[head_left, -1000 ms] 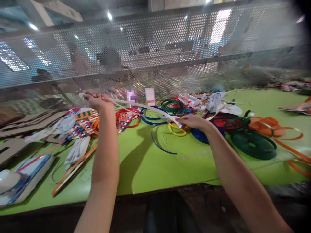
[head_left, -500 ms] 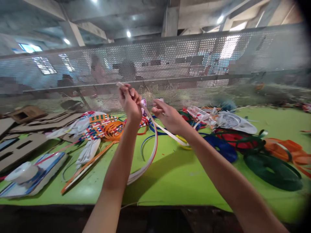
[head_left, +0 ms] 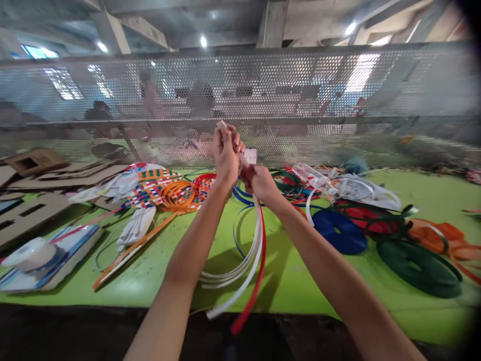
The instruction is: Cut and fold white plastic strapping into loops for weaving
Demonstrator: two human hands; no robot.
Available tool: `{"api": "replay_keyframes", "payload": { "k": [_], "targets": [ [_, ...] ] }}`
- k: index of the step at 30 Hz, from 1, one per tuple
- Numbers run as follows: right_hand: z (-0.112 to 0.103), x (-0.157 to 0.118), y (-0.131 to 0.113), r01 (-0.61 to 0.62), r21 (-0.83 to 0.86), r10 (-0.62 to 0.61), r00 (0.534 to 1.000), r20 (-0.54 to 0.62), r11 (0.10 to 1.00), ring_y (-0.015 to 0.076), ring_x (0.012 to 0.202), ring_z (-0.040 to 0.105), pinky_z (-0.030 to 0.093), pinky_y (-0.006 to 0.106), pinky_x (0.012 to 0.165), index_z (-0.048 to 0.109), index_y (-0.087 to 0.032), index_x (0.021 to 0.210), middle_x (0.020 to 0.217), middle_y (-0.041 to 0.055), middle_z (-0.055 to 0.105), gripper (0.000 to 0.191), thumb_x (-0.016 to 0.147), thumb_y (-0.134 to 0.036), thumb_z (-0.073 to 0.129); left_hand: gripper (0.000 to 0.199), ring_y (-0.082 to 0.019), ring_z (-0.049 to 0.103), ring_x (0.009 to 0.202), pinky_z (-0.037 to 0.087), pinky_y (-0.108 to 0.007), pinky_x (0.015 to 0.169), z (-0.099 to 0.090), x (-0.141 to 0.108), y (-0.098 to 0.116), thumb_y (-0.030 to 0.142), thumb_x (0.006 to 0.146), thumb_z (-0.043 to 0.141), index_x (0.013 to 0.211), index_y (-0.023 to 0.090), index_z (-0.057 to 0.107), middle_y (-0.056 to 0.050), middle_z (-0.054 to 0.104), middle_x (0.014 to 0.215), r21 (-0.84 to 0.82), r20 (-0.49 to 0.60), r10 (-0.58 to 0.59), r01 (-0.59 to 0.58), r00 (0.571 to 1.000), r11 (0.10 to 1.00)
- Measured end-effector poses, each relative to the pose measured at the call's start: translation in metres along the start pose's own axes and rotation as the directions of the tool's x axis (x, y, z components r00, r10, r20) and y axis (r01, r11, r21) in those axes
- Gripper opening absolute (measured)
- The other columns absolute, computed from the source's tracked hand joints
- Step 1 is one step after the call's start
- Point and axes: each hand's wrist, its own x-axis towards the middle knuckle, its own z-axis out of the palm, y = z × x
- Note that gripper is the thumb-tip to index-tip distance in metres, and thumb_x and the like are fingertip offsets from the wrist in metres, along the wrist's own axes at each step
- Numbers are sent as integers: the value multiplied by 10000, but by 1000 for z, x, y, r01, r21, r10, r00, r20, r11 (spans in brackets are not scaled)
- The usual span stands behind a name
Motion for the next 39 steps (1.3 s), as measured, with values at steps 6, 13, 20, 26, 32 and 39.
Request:
{"api": "replay_keyframes", "payload": {
  "k": [6,13,20,26,32,39],
  "targets": [
    [-9,-16,28,-143,187,123,985,118,972,54,396,191,161,206,397,441,-248,847,537,-124,292,513,956,-733,567,257,-70,351,484,347,-213,522,-20,17,1,342,1115,502,898,235,589,53,409,633,-26,-139,-30,27,990,999],
    [-20,-26,33,46,-43,-46,999,2,998,91,402,443,324,219,371,461,-266,921,662,-55,571,447,988,-705,510,285,-67,349,470,350,-203,516,-32,21,-10,316,1124,476,867,226,556,61,404,619,-89,-144,-58,46,988,995],
    [-32,4,21,233,-324,-275,957,-92,917,162,755,667,524,254,696,617,-208,902,840,36,677,373,1022,-541,499,277,-77,391,506,359,-213,548,-9,-1,-23,341,1093,551,843,226,585,48,429,640,-66,-56,-108,104,993,992],
    [-30,12,-1,59,-106,-72,990,-125,993,160,594,671,577,282,634,623,-184,826,684,26,666,277,1011,-382,568,254,-99,487,581,403,-219,571,8,-20,-31,339,1070,594,842,231,622,20,474,667,-32,67,-135,137,989,990],
    [-23,-6,1,-70,18,71,995,-77,997,139,449,594,547,271,489,583,-190,717,566,23,623,381,1041,-389,566,306,-68,435,569,379,-210,581,3,-7,-24,182,1096,517,800,204,589,17,496,734,-87,-64,-140,134,988,987],
    [-8,-25,26,-210,73,216,972,-89,975,65,359,361,276,211,363,536,-193,643,472,-44,437,505,1058,-481,547,334,-72,394,513,376,-194,566,-18,14,-10,184,1123,430,814,217,552,43,449,660,-126,-143,-106,89,984,988]
  ]
}}
